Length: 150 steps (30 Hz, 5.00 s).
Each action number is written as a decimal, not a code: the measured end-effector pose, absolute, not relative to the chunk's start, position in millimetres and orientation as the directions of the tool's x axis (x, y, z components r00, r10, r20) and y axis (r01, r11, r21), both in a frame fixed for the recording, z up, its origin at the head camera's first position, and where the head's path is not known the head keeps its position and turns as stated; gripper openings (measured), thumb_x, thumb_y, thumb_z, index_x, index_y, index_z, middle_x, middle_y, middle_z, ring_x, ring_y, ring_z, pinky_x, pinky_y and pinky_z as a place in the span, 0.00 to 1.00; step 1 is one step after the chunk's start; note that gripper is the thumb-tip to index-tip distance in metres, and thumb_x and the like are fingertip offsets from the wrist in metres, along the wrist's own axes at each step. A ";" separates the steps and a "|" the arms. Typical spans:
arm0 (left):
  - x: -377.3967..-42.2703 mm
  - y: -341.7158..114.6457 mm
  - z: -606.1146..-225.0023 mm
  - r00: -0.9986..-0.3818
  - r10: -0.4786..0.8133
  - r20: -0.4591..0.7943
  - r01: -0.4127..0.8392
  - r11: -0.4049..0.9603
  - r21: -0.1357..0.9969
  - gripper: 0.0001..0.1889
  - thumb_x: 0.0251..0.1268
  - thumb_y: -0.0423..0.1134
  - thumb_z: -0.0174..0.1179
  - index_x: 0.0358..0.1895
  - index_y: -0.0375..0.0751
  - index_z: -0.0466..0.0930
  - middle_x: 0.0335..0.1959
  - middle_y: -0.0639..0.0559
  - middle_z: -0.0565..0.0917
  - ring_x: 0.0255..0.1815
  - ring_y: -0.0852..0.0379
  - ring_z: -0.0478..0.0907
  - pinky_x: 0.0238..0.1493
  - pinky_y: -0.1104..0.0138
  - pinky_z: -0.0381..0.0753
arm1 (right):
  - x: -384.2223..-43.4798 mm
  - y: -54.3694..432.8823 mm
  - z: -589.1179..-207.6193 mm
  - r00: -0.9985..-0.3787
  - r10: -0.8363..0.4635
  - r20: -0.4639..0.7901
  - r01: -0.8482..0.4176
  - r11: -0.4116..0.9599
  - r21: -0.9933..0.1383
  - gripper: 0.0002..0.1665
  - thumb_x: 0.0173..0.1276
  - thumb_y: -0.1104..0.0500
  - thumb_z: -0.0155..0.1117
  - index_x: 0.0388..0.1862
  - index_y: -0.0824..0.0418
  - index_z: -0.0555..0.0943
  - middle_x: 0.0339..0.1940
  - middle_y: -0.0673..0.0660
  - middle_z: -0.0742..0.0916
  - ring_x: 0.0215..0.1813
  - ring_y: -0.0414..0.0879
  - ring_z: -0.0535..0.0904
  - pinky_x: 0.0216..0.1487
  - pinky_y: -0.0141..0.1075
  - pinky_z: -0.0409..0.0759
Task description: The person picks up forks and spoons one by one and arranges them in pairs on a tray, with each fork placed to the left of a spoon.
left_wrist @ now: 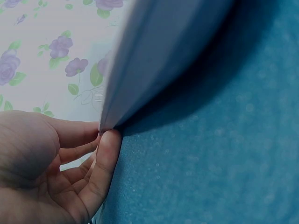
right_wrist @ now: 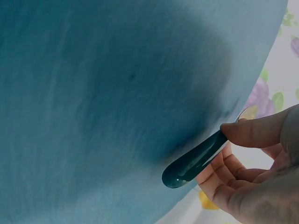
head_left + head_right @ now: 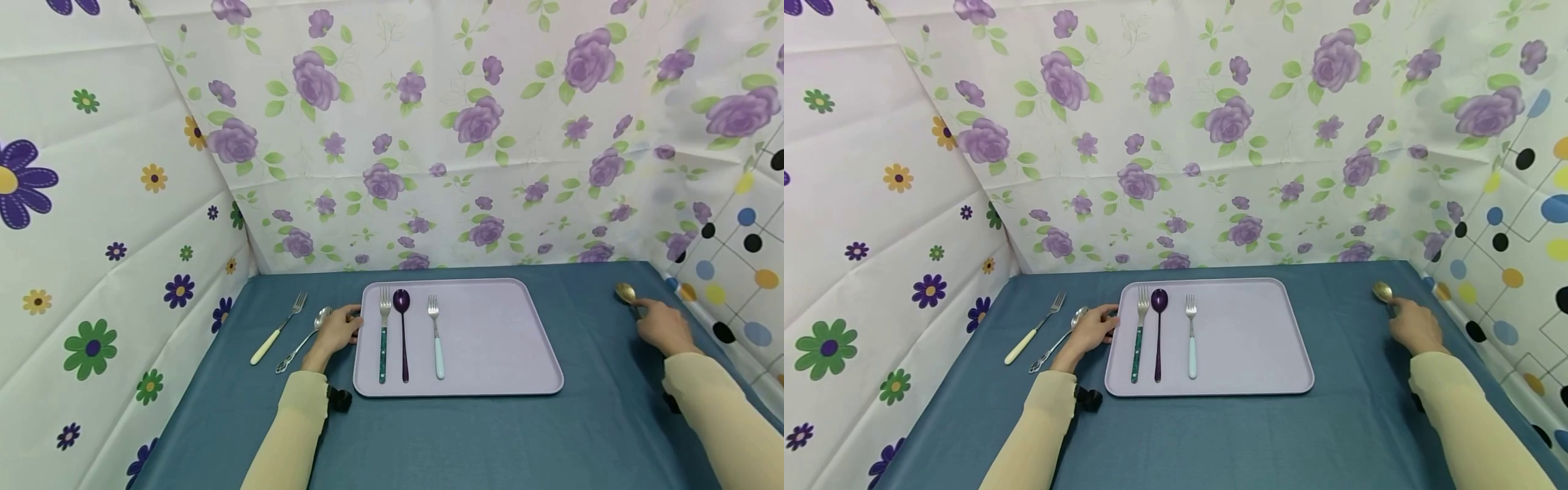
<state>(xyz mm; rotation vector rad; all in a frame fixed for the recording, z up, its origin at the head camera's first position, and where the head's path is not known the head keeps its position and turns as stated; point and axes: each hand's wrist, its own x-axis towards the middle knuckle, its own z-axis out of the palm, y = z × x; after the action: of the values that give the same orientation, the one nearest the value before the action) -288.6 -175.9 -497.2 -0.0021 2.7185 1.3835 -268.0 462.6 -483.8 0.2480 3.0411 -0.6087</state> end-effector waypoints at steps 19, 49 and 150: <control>-287.6 -176.4 -498.1 -0.996 0.040 -0.076 -0.037 0.596 0.802 0.23 0.80 0.36 0.56 0.73 0.32 0.73 0.41 0.41 0.82 0.34 0.55 0.83 0.36 0.64 0.87 | -278.8 420.1 -472.5 -0.991 0.088 -0.105 0.129 0.859 -0.496 0.34 0.69 0.68 0.41 0.74 0.75 0.64 0.66 0.88 0.64 0.21 0.49 0.63 0.23 0.40 0.63; -291.2 -175.7 -494.5 -0.996 0.048 -0.074 -0.030 0.607 0.794 0.23 0.80 0.36 0.56 0.73 0.33 0.73 0.41 0.41 0.82 0.34 0.54 0.83 0.36 0.64 0.87 | -289.9 365.3 -446.1 -0.992 -0.023 -0.122 0.048 0.838 -0.543 0.37 0.66 0.73 0.41 0.76 0.73 0.64 0.43 0.74 0.81 0.16 0.41 0.57 0.20 0.38 0.62; -288.9 -174.9 -496.6 -0.997 0.043 -0.059 -0.019 0.620 0.784 0.23 0.80 0.36 0.57 0.72 0.32 0.73 0.40 0.42 0.82 0.32 0.56 0.82 0.34 0.66 0.85 | -291.8 171.7 -455.0 -0.961 -0.262 -0.085 -0.184 0.840 -0.511 0.34 0.58 0.76 0.50 0.65 0.71 0.79 0.46 0.69 0.85 0.39 0.54 0.76 0.43 0.46 0.78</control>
<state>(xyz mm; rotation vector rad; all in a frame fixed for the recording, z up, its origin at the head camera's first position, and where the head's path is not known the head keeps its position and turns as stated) -288.9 -174.9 -496.6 0.0201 2.7627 1.3387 -291.8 171.7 -455.0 -0.3500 2.8670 -0.7735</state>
